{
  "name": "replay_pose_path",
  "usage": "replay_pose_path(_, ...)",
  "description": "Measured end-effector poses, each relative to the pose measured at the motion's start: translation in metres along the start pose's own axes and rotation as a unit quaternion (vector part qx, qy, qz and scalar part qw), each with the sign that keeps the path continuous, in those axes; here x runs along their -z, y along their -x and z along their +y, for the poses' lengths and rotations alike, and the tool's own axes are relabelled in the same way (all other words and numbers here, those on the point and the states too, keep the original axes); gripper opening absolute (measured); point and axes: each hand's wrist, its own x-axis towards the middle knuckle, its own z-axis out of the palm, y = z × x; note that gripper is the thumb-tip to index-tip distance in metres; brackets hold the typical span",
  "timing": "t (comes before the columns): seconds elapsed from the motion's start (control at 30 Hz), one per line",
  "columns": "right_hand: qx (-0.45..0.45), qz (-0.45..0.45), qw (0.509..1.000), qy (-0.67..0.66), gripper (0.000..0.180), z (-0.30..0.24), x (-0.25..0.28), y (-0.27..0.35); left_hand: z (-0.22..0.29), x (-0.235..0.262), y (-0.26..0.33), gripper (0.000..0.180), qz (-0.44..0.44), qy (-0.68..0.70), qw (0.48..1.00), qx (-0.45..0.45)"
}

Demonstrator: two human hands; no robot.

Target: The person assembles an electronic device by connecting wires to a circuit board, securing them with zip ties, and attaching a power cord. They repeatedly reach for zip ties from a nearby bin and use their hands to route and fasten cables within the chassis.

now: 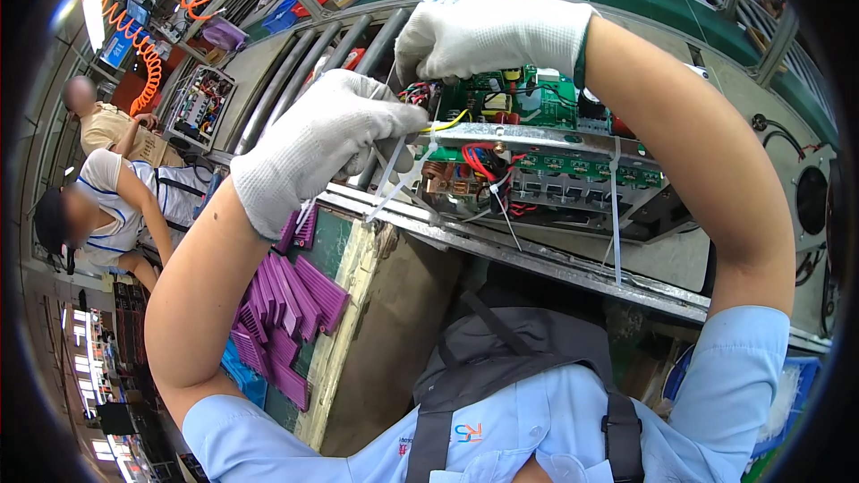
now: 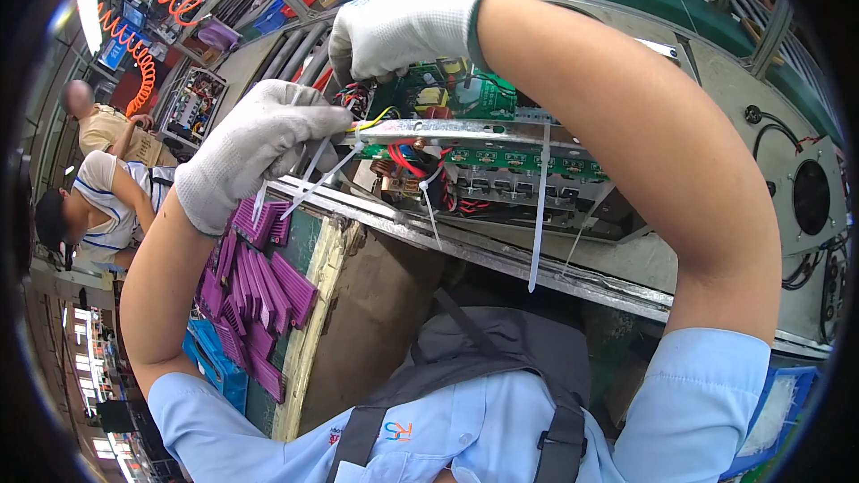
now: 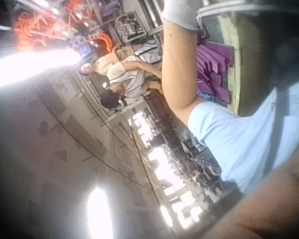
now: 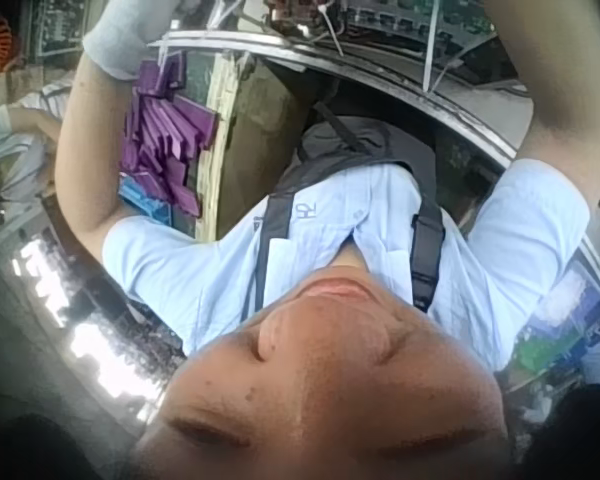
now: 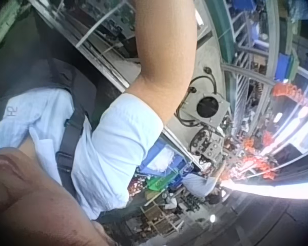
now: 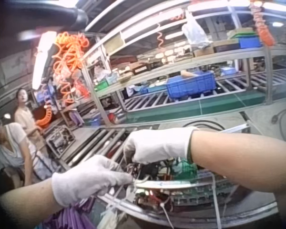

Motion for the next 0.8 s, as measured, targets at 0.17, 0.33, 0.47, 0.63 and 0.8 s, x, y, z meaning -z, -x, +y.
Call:
replay_pose_path(0.17,0.016,0.034,0.999,-0.032,0.024,0.003,-0.002,0.001,-0.02,-0.001,-0.002,0.023,0.05,0.153,0.984,-0.08)
replay_pose_path(0.33,0.012,0.072,0.997,-0.002,0.022,-0.004,0.009,0.006,-0.029,0.015,-0.017,0.023,-0.06,0.231,0.965,-0.107)
replay_pose_path(0.47,-0.019,-0.017,0.977,-0.21,0.02,-0.014,0.017,0.02,-0.033,0.014,-0.015,0.026,-0.048,0.215,0.963,-0.153)
replay_pose_path(0.63,-0.047,-0.043,0.911,-0.407,0.017,0.011,0.003,0.017,-0.047,-0.01,-0.031,0.021,0.075,0.277,0.937,-0.2)
replay_pose_path(0.8,-0.061,-0.039,0.872,-0.484,0.016,0.019,0.002,0.017,-0.044,-0.012,-0.028,0.015,0.084,0.203,0.951,-0.219)
